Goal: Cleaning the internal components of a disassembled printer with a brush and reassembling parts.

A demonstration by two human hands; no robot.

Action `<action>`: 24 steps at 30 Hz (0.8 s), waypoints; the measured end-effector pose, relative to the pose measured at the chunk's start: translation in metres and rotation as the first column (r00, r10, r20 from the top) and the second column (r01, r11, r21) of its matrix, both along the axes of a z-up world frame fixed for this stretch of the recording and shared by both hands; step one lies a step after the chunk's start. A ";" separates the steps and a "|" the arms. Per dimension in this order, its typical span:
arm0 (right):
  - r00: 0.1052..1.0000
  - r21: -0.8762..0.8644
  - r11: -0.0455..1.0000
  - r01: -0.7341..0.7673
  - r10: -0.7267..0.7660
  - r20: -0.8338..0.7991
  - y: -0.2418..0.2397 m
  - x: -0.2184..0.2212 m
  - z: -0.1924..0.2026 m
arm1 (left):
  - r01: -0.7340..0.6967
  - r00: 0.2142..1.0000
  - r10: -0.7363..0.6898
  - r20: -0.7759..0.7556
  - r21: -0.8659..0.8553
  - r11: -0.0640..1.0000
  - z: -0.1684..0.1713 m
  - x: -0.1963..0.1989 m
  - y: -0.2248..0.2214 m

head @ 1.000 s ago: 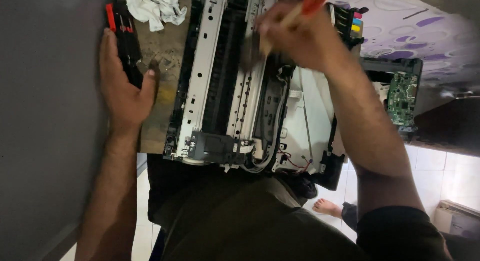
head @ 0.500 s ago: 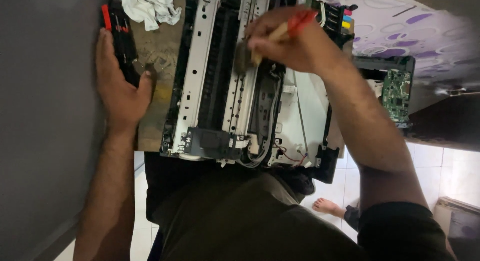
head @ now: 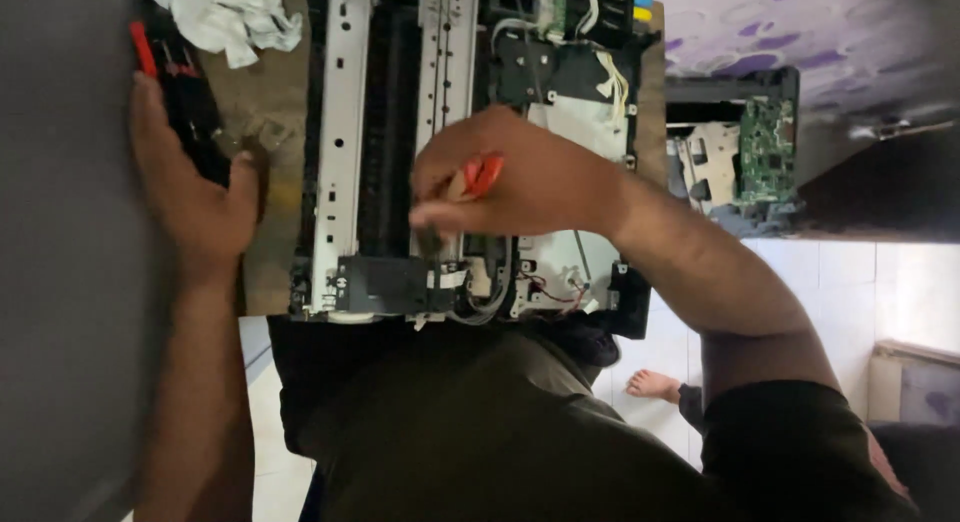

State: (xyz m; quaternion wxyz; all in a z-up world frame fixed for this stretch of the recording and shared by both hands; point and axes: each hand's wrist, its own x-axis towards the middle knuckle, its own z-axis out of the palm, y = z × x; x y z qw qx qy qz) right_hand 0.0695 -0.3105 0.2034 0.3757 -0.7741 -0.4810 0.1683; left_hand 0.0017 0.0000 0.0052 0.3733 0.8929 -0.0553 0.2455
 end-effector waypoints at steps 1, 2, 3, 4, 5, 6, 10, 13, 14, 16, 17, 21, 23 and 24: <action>0.994 0.052 0.995 -0.081 0.084 -0.068 -0.002 0.001 -0.002 | 0.006 1.000 -0.005 0.028 -0.020 1.000 0.001 0.001 -0.002; 0.975 0.114 0.979 -0.167 0.181 -0.128 -0.001 0.004 -0.004 | 0.001 0.998 0.001 0.057 -0.036 0.999 0.004 0.000 -0.002; 0.974 0.119 0.978 -0.172 0.187 -0.131 -0.001 0.009 0.000 | -0.004 0.999 0.006 0.053 -0.031 1.000 0.000 -0.001 0.000; 0.996 -0.020 0.996 0.085 -0.085 -0.019 0.001 0.016 0.005 | -0.023 0.999 0.024 0.025 -0.019 1.000 -0.003 -0.001 0.002; 0.934 -0.124 0.928 0.350 -0.335 0.125 0.002 0.023 0.010 | -0.042 0.999 0.042 -0.002 -0.007 0.999 -0.006 0.000 0.005; 0.938 -0.122 0.933 0.339 -0.325 0.121 -0.006 0.036 -0.003 | -0.054 0.999 0.054 -0.004 -0.003 0.999 -0.009 -0.002 0.005; 0.951 0.089 0.970 0.226 -0.240 0.194 -0.003 0.055 -0.012 | -0.030 0.999 0.031 0.018 -0.024 0.999 -0.003 0.000 0.003; 1.000 0.177 0.984 0.003 0.002 -0.030 0.017 0.040 -0.017 | -0.042 0.999 0.042 -0.014 -0.047 0.998 0.003 0.001 0.002; 0.988 0.198 0.972 -0.125 0.141 -0.070 0.022 0.035 -0.023 | -0.035 0.999 0.033 -0.033 -0.063 0.997 0.003 0.001 0.002; 0.998 0.137 0.988 -0.068 0.069 0.000 0.031 0.053 -0.036 | -0.032 0.999 0.034 0.027 -0.070 0.997 0.002 0.000 0.001; 0.997 0.081 0.997 0.000 -0.006 0.076 0.036 0.061 -0.043 | -0.021 0.996 0.028 0.089 -0.076 0.997 0.002 0.000 0.001; 0.927 -0.121 0.936 0.332 -0.300 0.224 0.040 0.084 -0.010 | -0.022 0.993 0.030 0.117 -0.062 0.998 0.011 -0.006 -0.006; 0.967 0.002 0.984 0.179 -0.177 0.181 0.039 0.089 -0.015 | -0.016 1.000 0.016 -0.013 -0.034 0.999 0.012 -0.002 -0.004; 0.967 0.000 0.984 0.175 -0.172 0.185 0.041 0.094 -0.018 | -0.020 1.000 0.020 -0.009 -0.036 0.999 0.011 -0.001 -0.003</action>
